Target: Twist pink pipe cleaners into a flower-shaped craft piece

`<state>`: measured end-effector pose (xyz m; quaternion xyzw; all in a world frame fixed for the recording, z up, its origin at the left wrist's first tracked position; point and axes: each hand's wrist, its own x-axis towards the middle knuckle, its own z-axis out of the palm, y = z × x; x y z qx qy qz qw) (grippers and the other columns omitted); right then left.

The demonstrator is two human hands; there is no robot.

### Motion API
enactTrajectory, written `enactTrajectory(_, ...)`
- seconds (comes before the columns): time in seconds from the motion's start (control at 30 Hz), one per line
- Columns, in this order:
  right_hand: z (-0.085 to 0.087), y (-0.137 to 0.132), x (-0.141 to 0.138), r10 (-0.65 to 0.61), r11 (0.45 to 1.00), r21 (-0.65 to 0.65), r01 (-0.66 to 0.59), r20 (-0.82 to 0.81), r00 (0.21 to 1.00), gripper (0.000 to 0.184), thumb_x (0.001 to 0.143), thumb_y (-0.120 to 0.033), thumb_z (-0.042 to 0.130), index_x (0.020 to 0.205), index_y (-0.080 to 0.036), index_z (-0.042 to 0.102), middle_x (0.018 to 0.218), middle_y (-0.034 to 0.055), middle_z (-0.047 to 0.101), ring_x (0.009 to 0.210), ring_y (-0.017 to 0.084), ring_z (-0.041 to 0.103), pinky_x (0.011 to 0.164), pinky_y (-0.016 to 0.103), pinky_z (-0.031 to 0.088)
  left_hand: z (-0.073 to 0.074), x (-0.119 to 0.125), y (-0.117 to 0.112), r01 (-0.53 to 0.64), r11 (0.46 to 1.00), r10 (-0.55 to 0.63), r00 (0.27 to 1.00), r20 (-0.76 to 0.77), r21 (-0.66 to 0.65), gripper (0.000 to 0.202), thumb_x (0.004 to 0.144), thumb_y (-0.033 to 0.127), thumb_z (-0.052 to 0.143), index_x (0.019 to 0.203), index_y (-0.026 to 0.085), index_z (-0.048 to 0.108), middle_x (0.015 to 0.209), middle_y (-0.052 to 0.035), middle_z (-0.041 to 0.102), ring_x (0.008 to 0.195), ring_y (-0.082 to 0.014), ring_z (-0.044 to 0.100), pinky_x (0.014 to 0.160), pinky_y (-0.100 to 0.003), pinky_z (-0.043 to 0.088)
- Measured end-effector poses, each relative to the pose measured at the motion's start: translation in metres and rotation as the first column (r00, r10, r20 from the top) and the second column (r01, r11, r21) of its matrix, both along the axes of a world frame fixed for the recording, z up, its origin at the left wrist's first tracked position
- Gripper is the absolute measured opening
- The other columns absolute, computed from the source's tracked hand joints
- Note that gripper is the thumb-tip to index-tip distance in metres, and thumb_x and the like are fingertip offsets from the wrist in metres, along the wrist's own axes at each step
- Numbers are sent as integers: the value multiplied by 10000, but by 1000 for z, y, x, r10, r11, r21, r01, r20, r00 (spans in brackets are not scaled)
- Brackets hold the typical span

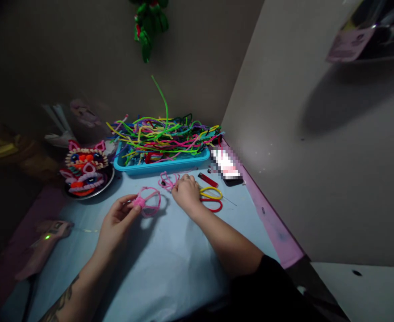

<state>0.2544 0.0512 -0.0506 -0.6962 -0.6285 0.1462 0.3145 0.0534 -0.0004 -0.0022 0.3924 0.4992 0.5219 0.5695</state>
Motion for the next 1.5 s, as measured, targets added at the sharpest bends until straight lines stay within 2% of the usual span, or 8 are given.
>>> enactTrajectory(0.17,9,-4,2,28,982,188,35,-325,945,161,802,-251,600,646,-219,577,808,39,601,875,210,563,844,353,457,-1,-3,2,-8,1000,8,999,33,-14,481,591,424,889,954,194,672,736,3,704,675,-139,603,679,-264,444)
enactTrajectory(0.33,21,-18,-3,131,991,106,-77,-777,616,271,811,-451,635,714,-223,527,715,2,637,676,156,599,620,274,447,-5,-5,3,2,1000,0,997,73,-18,484,609,417,882,978,186,669,738,-8,708,664,-144,603,660,-261,438)
enactTrajectory(0.43,24,-24,-8,110,991,56,-123,-865,489,279,775,-444,690,732,-218,531,759,15,694,662,138,634,593,252,460,-4,-5,3,12,1000,-10,996,85,-24,491,617,409,877,1001,191,662,735,-5,706,648,-139,599,644,-256,436)
enactTrajectory(0.57,22,-28,-12,109,987,47,-153,-896,429,269,700,-367,752,822,-227,557,669,-48,659,579,111,622,568,237,488,-2,-4,3,16,1000,-14,997,77,-26,499,601,410,876,990,188,657,716,0,694,630,-142,604,632,-262,446)
enactTrajectory(0.7,20,-37,-15,187,956,43,-289,-851,490,291,740,-336,699,1004,-222,653,706,-46,640,569,103,615,518,223,468,-1,-3,3,18,999,-16,997,79,-31,528,586,423,876,997,182,648,736,-12,707,622,-147,615,628,-272,454)
enactTrajectory(0.87,22,-48,-21,327,910,57,-412,-710,624,135,808,-249,594,867,-202,705,732,-11,651,592,112,595,550,242,474,-3,-2,2,76,995,-70,992,105,-61,515,598,419,873,990,176,644,717,-18,710,623,-158,618,645,-290,453)
enactTrajectory(1.07,32,-56,-23,420,907,187,-377,-479,771,194,884,-175,498,901,-222,686,867,27,675,844,169,642,778,308,514,-5,-3,1,135,989,-131,989,66,-64,497,627,391,853,1022,179,637,711,-8,694,617,-139,589,619,-257,411)
enactTrajectory(1.5,36,-57,-15,394,907,266,-325,-271,878,126,923,-267,592,867,-230,699,819,26,608,786,176,614,725,306,481,4,-3,-2,214,975,-210,976,62,-66,562,616,398,860,1076,196,608,672,36,606,594,-125,540,592,-246,389)
